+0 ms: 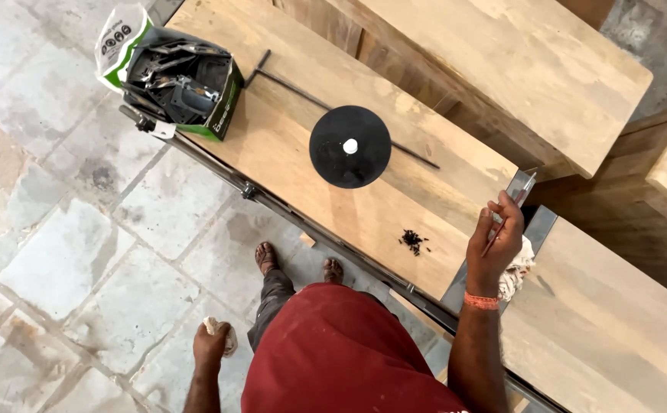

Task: Wiping wood furniture components and organizing hardware in a workshop.

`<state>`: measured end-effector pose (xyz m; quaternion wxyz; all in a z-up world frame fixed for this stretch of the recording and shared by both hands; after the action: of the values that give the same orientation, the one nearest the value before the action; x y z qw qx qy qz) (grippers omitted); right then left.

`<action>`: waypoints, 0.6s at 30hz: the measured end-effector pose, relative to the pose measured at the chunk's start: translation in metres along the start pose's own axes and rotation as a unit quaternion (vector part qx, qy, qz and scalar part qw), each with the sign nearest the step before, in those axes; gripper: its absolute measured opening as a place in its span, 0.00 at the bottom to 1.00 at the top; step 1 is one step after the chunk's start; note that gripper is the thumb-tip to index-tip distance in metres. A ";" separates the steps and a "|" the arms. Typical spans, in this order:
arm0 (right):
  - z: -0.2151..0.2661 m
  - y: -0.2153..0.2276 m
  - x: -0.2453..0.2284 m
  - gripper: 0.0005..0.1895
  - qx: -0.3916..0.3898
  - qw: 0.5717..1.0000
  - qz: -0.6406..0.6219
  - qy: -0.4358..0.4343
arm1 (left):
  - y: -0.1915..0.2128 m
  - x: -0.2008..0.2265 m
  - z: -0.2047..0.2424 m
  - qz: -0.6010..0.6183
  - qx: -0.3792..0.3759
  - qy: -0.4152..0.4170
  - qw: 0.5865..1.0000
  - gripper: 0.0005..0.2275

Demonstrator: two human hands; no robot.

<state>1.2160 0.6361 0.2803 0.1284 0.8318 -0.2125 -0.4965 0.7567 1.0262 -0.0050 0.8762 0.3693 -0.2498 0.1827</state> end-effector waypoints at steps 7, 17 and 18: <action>-0.002 -0.003 -0.011 0.17 -0.018 0.999 -0.023 0.028 | -0.022 0.010 0.002 -0.002 0.019 -0.033 0.999 0.16; 0.011 0.016 -0.002 0.16 -0.024 0.998 -0.018 0.055 | -0.041 0.074 0.011 -0.076 0.017 -0.100 0.992 0.17; 0.011 0.018 -0.003 0.16 -0.023 0.998 -0.017 0.055 | -0.043 0.072 0.011 -0.077 0.016 -0.101 0.992 0.17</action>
<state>1.2006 0.6220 0.2849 0.1501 0.8581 -0.1797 -0.4570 0.8335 0.9993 0.0188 0.8517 0.4182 -0.3052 0.0809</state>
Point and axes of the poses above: each hand's wrist, its own z-axis away from the middle knuckle, its own y-axis out of the back of the hand, x = y × z, the point moved 1 cm from there along -z, towards the middle knuckle, and after that the axes turned 5 degrees about -z, right-handed, at the moved point
